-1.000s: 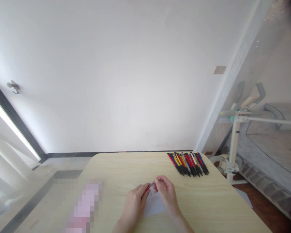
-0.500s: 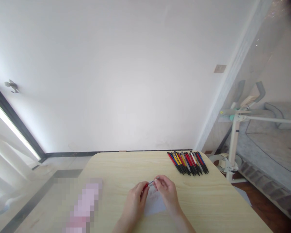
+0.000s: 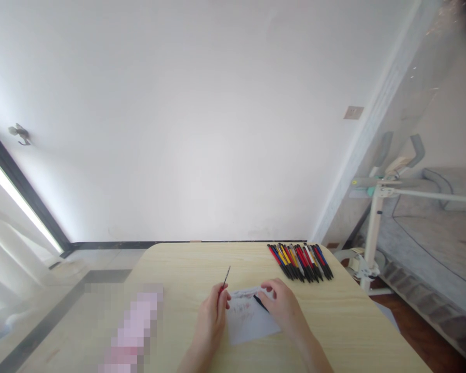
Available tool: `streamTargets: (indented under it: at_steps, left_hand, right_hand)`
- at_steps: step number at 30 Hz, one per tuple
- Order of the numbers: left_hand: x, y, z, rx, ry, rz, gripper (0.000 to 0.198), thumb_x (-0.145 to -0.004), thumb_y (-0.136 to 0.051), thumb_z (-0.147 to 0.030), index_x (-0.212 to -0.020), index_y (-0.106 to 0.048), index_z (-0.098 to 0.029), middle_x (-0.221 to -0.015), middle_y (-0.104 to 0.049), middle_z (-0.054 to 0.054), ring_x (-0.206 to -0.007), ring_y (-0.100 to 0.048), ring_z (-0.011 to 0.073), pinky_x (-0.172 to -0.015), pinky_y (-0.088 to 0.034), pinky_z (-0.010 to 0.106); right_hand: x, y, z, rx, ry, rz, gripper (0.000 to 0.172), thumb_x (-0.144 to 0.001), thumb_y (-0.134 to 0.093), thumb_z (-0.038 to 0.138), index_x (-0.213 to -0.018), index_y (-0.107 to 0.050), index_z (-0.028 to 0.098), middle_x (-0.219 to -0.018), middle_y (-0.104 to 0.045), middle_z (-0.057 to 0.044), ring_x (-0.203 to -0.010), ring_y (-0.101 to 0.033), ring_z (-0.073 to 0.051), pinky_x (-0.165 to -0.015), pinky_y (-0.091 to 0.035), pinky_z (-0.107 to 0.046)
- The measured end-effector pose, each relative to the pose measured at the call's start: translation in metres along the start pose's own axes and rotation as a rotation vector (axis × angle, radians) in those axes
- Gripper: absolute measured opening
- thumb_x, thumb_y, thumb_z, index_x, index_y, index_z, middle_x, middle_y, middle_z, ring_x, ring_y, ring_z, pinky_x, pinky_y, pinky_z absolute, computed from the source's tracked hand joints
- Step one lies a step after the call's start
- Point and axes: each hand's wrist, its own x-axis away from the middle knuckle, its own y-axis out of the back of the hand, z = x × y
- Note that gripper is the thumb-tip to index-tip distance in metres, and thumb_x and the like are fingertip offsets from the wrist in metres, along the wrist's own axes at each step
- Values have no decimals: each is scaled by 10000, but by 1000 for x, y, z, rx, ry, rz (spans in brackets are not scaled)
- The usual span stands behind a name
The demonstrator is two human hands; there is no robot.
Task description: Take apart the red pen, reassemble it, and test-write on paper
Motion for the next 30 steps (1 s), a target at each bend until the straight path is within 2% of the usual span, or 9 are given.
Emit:
streamTargets:
  at_steps: [4,7,9,11,15,20,25,30]
  left_hand:
    - [0,0,1,30,-8,-5,280,-875,-350,-369,-994,-513,-176,-678,-598,19,-594,-568,137,-569,-467,254]
    - [1,1,-2,9,-19,-3,266,-864,-384,-365,-989,-530,-182,-668,-597,13,-582,-566,138,-570,-469,257]
    - [1,2,-4,-18,-28,-5,255,-854,-409,-362,-970,-549,-184,-684,-616,22,-601,-582,147,-579,-475,259]
    - [0,3,-5,-53,-36,0,253,-847,-424,-362,-953,-566,-182,-722,-640,42,-650,-604,163,-596,-482,264]
    - [-1,3,-7,-130,-71,37,240,-845,-433,-350,-938,-580,-185,-815,-664,69,-741,-619,184,-651,-489,279]
    - [-1,3,-11,-190,-129,69,221,-847,-435,-340,-890,-600,-199,-839,-665,65,-771,-615,184,-681,-482,274]
    - [-1,3,-14,-232,-165,127,235,-849,-429,-342,-885,-619,-208,-790,-650,57,-720,-603,173,-643,-478,257]
    - [0,2,-15,-262,-174,188,252,-860,-409,-340,-909,-624,-216,-755,-619,49,-676,-581,159,-616,-465,243]
  right_hand:
    - [11,3,-7,209,67,55,51,-597,-664,195,-622,-652,238,-692,-603,-28,-682,-551,-207,-642,-390,-288]
    - [12,0,-8,188,91,45,63,-620,-636,184,-583,-639,236,-682,-603,-30,-693,-550,-210,-652,-390,-293]
    - [9,-1,-6,97,90,24,59,-620,-640,193,-576,-642,232,-668,-613,-31,-694,-552,-215,-654,-395,-299]
    - [5,-1,-1,-52,27,12,19,-634,-649,234,-622,-653,219,-647,-627,-30,-648,-555,-207,-612,-404,-297]
    - [-1,-1,9,-480,-148,3,180,-657,-675,319,-753,-644,170,-583,-603,-9,-547,-531,-161,-512,-400,-262]
    - [-4,-4,12,-908,-280,-54,256,-576,-755,302,-770,-653,171,-561,-547,24,-481,-464,-106,-472,-374,-240]
    - [-4,-11,5,-1033,-308,-74,256,-601,-744,331,-785,-667,170,-515,-505,32,-477,-456,-108,-466,-382,-243]
    - [-1,-16,4,-1054,-294,-94,227,-651,-717,342,-800,-670,177,-574,-558,14,-523,-484,-113,-491,-403,-237]
